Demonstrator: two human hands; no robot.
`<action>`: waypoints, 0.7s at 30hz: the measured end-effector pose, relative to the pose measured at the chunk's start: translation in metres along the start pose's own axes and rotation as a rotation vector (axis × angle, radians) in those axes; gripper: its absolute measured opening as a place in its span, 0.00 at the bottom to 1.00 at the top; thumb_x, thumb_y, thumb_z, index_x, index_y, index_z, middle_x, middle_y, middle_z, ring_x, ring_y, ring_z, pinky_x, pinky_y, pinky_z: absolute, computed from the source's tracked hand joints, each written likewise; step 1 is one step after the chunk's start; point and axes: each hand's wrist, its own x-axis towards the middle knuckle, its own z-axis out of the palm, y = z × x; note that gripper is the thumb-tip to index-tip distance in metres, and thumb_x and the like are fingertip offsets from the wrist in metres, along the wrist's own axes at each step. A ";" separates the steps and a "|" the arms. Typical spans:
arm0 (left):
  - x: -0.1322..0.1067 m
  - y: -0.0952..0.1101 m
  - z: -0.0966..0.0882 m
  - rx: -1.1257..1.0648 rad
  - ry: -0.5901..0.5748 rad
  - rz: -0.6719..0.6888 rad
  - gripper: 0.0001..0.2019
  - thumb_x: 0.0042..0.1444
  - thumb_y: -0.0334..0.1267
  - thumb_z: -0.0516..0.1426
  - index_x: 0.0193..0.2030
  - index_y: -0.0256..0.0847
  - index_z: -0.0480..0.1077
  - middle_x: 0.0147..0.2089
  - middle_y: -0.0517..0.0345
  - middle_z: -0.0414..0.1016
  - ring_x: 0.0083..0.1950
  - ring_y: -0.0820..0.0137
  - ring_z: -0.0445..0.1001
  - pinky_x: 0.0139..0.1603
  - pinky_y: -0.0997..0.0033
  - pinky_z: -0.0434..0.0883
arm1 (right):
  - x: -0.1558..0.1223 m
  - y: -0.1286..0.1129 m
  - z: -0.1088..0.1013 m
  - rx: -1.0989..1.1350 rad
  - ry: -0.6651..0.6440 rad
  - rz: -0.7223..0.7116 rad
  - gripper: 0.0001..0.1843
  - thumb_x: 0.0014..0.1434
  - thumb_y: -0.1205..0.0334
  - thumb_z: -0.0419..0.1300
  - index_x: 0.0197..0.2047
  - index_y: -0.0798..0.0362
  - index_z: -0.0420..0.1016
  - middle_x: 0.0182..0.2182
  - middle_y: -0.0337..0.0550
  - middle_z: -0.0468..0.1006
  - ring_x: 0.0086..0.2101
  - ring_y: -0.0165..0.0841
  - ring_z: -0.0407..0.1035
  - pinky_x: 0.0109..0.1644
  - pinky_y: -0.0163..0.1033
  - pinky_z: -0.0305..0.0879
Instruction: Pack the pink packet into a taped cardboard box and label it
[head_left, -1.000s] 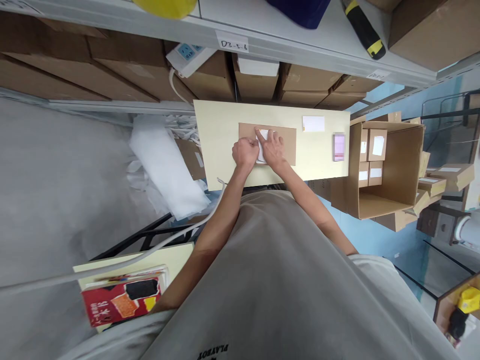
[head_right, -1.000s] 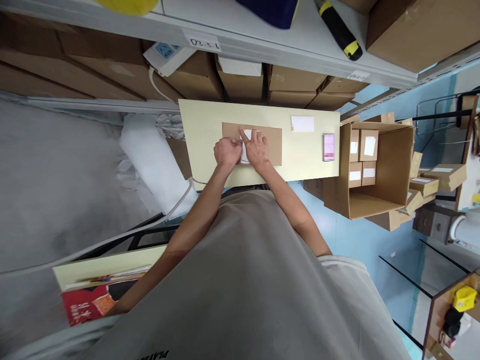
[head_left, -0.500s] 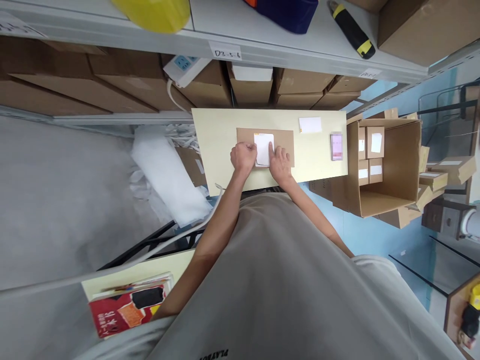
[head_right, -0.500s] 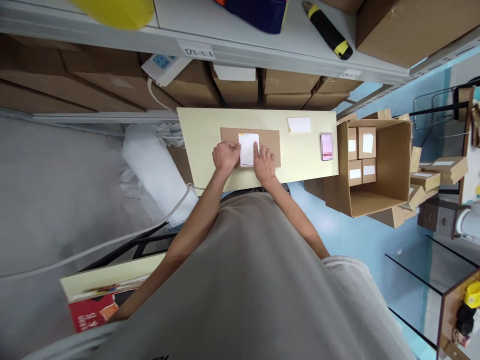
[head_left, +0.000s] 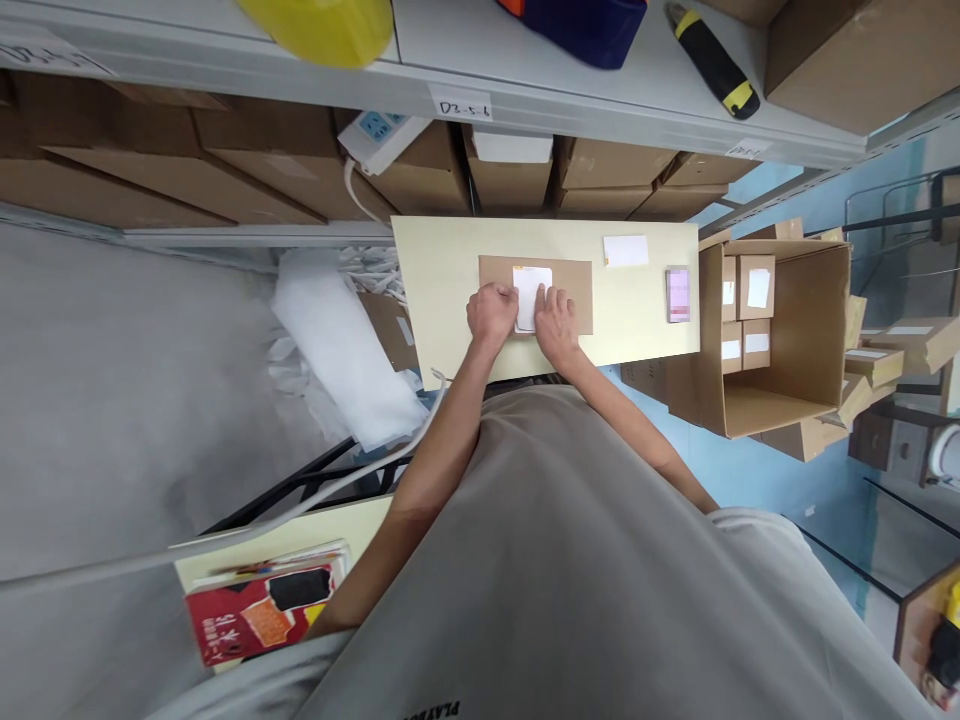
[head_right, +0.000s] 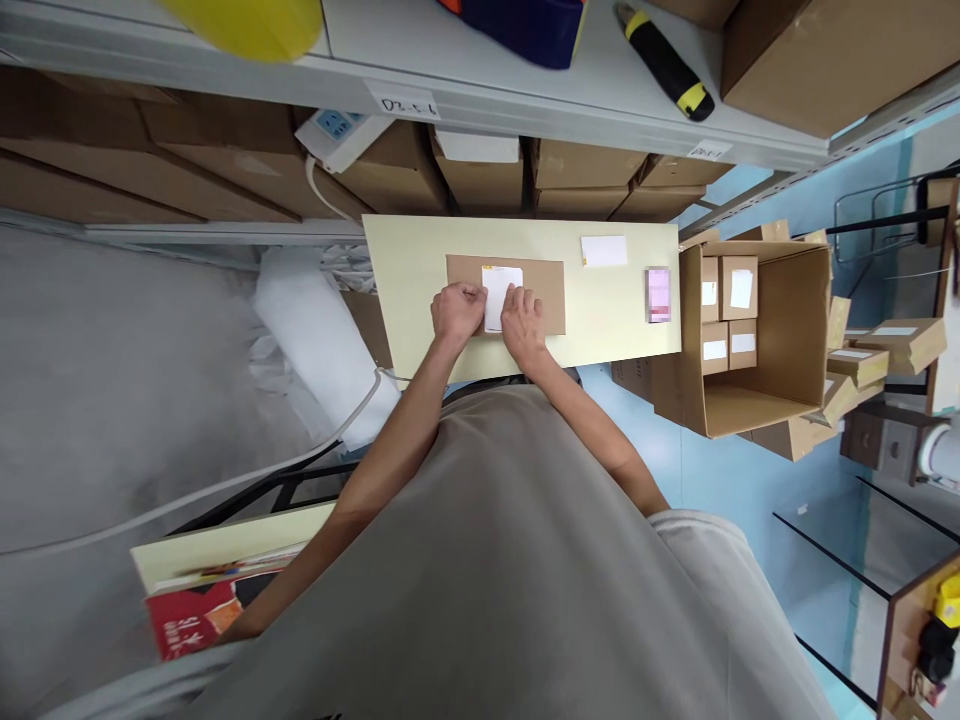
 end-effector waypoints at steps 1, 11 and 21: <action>0.000 -0.001 0.001 -0.001 -0.001 0.006 0.14 0.76 0.44 0.58 0.51 0.43 0.86 0.60 0.43 0.90 0.64 0.49 0.85 0.67 0.56 0.74 | 0.001 -0.003 -0.001 -0.020 -0.014 -0.023 0.36 0.78 0.73 0.45 0.86 0.68 0.59 0.69 0.76 0.74 0.68 0.56 0.69 0.73 0.60 0.67; 0.003 -0.010 0.005 -0.012 0.017 0.054 0.09 0.75 0.41 0.60 0.49 0.43 0.82 0.56 0.44 0.90 0.61 0.50 0.86 0.65 0.57 0.75 | -0.012 -0.001 0.000 -0.054 -0.085 -0.080 0.39 0.79 0.72 0.47 0.89 0.58 0.54 0.69 0.72 0.74 0.68 0.55 0.68 0.72 0.57 0.66; 0.004 -0.019 0.008 -0.068 0.011 0.097 0.06 0.70 0.34 0.62 0.51 0.41 0.79 0.49 0.48 0.89 0.56 0.53 0.87 0.60 0.59 0.76 | -0.044 0.017 0.016 -0.020 -0.045 -0.053 0.38 0.75 0.78 0.42 0.85 0.72 0.59 0.68 0.76 0.75 0.66 0.55 0.69 0.70 0.58 0.69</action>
